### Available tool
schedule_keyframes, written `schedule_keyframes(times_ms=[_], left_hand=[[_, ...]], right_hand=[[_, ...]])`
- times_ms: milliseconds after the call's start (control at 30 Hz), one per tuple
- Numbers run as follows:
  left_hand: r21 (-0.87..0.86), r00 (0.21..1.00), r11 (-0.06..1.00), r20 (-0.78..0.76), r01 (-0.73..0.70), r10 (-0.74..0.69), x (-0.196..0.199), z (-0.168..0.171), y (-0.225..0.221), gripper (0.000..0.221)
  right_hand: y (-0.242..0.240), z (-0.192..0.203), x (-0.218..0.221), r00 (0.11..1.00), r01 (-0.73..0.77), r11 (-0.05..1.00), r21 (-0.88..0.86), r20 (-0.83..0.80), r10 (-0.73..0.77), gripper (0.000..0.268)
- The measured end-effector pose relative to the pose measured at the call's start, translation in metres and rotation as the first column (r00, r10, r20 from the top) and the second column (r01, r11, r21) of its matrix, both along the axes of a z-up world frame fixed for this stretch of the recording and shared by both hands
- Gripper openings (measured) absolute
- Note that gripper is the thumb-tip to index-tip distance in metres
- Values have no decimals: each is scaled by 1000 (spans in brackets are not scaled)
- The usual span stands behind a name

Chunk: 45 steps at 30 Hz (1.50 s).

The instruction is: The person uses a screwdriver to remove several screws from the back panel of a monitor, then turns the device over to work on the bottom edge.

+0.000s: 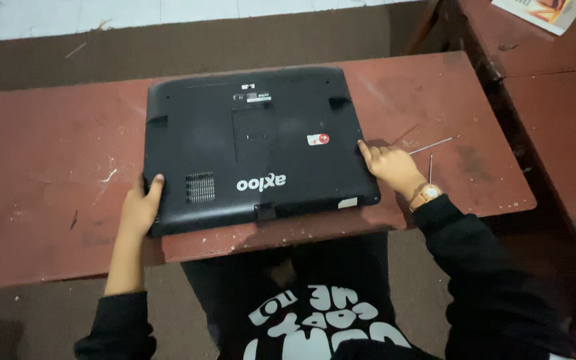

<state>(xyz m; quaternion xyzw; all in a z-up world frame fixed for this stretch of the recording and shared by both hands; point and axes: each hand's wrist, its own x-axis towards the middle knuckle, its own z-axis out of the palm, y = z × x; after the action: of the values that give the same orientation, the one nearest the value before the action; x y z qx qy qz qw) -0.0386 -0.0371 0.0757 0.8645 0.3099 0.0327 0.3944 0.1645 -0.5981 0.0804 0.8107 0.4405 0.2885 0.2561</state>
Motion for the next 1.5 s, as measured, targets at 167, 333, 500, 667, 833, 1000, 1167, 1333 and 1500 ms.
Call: schedule_keyframes(times_ms=[167,333,500,667,833,1000,1167,1333,1500], left_hand=[[134,967,982,-234,136,-102,-2,1,-4,89],[381,946,913,-325,144,-14,4,-7,-16,92],[844,963,465,-250,265,-95,2,38,-89,80],[747,983,649,181,-146,13,13,7,-83,68],[684,963,697,266,-214,36,15,3,-81,51],[611,947,746,310,-264,82,19,-6,-72,49],[569,952,785,296,-246,83,20,-14,-63,48],[554,954,806,297,-208,42,16,-18,-53,40],[527,948,836,318,-153,-27,9,-3,-65,36]], right_hand=[[-7,5,2,999,-41,999,-30,-34,40,54],[-7,-3,6,997,-76,995,-60,7,77,55],[-8,-7,7,994,-106,993,-61,30,108,54],[-8,-6,3,996,-94,994,-49,4,94,51],[0,-1,-4,999,-37,999,-10,-37,37,51],[7,13,-9,997,-40,997,-66,-74,35,47],[12,-1,-5,989,-49,992,-115,-145,32,49],[15,85,-19,960,54,992,-115,-268,-83,57],[20,191,-77,773,348,871,348,-631,-57,72]])
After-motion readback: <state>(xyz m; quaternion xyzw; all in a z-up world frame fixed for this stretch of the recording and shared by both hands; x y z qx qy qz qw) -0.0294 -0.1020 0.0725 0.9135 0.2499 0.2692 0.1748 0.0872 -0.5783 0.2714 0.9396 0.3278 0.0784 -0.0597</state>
